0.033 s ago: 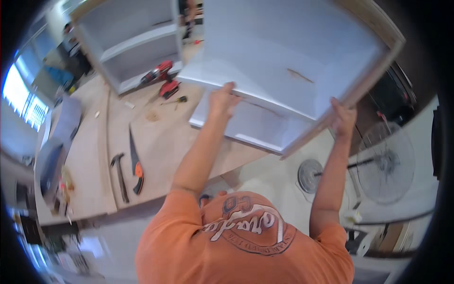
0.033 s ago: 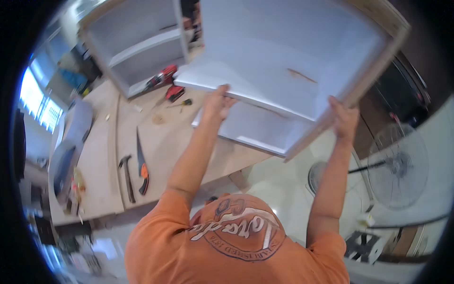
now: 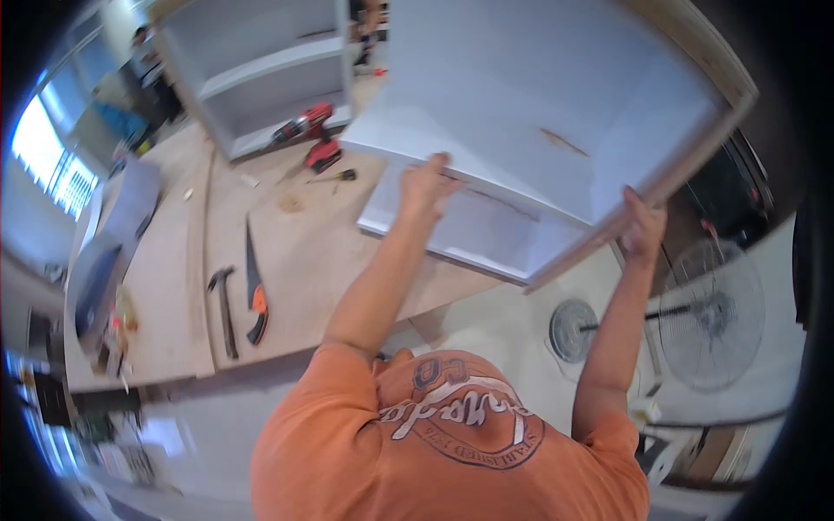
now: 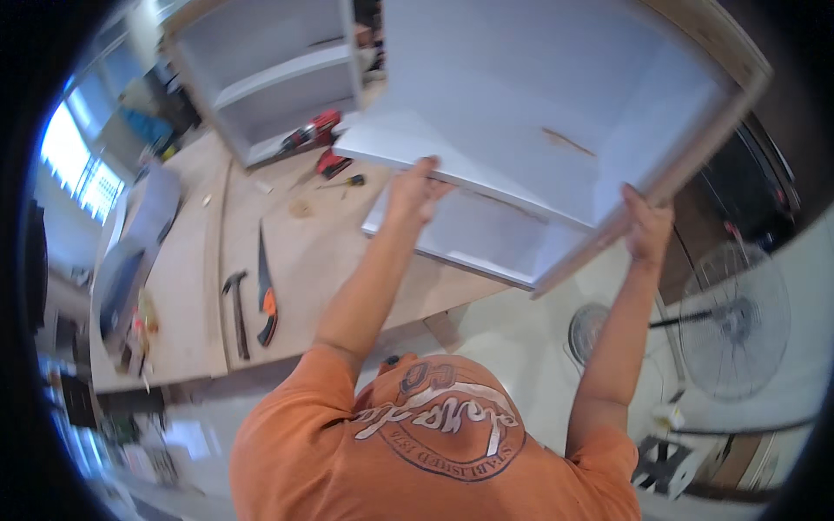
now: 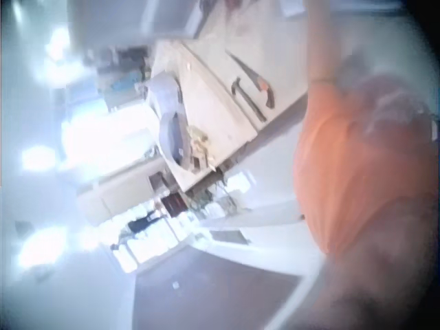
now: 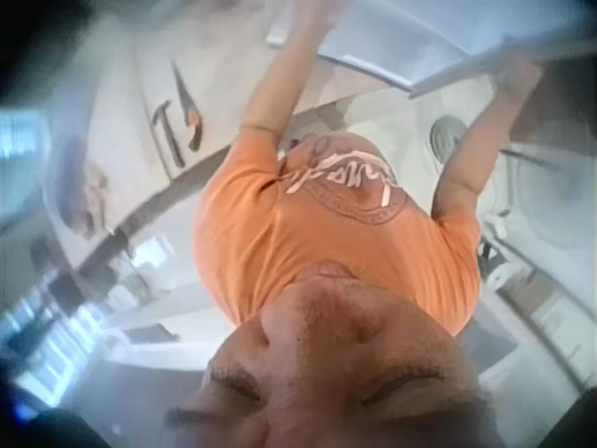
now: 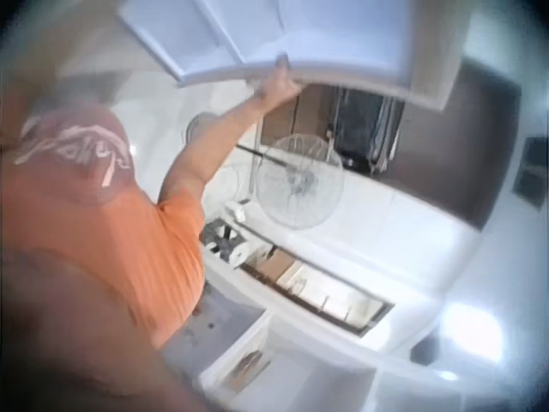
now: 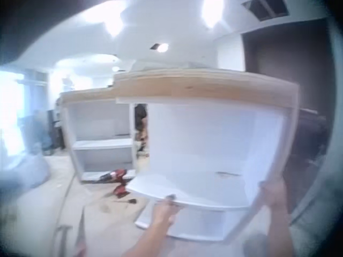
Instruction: The person assembles a white cabinet using a cordless drill and a screwdriver. They align wooden panels, drive screws into pre-drilled holes, and fit a shelf into the cabinet frame. The person also positions a wooden back panel and adjusts the cabinet's orientation on the workbench.
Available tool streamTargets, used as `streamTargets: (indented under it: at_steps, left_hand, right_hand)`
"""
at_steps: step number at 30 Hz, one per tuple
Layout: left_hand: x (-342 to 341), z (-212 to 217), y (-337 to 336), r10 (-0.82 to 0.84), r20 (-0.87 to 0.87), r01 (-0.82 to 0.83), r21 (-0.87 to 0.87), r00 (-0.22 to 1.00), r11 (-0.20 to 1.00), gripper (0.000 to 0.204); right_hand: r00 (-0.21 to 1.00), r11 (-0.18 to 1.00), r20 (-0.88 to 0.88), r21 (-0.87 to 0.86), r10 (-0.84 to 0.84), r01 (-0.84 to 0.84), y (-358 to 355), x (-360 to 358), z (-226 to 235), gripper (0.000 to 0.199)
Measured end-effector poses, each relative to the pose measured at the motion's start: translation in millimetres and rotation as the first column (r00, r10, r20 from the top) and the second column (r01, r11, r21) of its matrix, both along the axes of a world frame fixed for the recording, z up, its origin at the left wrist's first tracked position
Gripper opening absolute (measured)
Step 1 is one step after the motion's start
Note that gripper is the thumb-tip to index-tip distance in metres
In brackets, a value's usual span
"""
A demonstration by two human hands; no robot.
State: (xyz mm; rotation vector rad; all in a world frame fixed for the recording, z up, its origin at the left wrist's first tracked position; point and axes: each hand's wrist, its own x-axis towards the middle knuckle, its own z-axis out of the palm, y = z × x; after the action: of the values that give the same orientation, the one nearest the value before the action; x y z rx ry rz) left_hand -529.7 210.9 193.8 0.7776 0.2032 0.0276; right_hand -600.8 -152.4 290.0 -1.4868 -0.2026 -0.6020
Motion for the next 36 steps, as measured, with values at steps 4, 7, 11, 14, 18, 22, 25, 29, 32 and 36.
streamTargets:
  at_steps: [4,7,11,14,18,22,25,29,32,36]
  left_hand:
    - [-52.5,18.4,-16.1,0.099,0.024,-0.094,-0.151,0.995,0.984,0.037]
    - [-81.0,27.9,-28.1,0.193,0.005,-0.189,-0.174,0.981,0.966,0.037]
    - [-93.9,27.9,-40.6,0.275,0.002,-0.271,-0.170,0.961,0.947,0.035]
    - [-94.9,26.2,-49.2,0.324,0.022,-0.314,-0.192,0.946,0.930,0.033]
    - [-101.4,34.1,-53.6,0.375,-0.001,-0.370,-0.169,0.927,0.914,0.028]
    - [-105.7,25.7,-36.7,0.354,0.017,-0.347,-0.161,0.935,0.924,0.025]
    - [-124.4,15.4,-15.2,0.431,0.016,-0.424,-0.158,0.902,0.892,0.029]
    - [-157.6,10.8,35.2,0.522,0.063,-0.518,-0.068,0.850,0.852,0.035]
    - [-184.3,6.8,70.3,0.566,0.158,-0.584,0.104,0.809,0.805,0.038]
    - [-206.0,-59.8,151.2,0.574,0.250,-0.608,0.518,0.780,0.601,0.035]
  right_hand:
    - [0.977,0.976,0.074,0.071,0.199,-0.205,-31.5,46.6,-6.5,0.053]
    - [0.966,0.961,0.075,0.113,0.246,-0.254,-38.6,77.7,-10.9,0.056]
    - [0.950,0.935,0.069,0.167,0.306,-0.313,-43.7,118.8,-14.9,0.055]
    - [0.931,0.915,0.013,0.177,0.365,-0.362,-37.8,136.4,-11.9,0.057]
    - [0.925,0.905,0.029,0.194,0.380,-0.378,-25.6,131.6,-8.4,0.058]
    - [0.924,0.913,0.052,0.147,0.378,-0.382,-30.0,137.3,-15.6,0.059]
    - [0.921,0.911,0.064,0.136,0.384,-0.389,-32.9,136.6,-14.2,0.060]
    - [0.921,0.911,0.034,0.140,0.388,-0.389,-28.7,131.4,-14.0,0.060]
    - [0.981,0.981,-0.058,0.057,0.186,-0.183,-35.5,125.0,-15.2,0.055]
    - [0.924,0.907,0.150,-0.188,-0.352,0.376,29.0,71.7,-3.4,0.046]
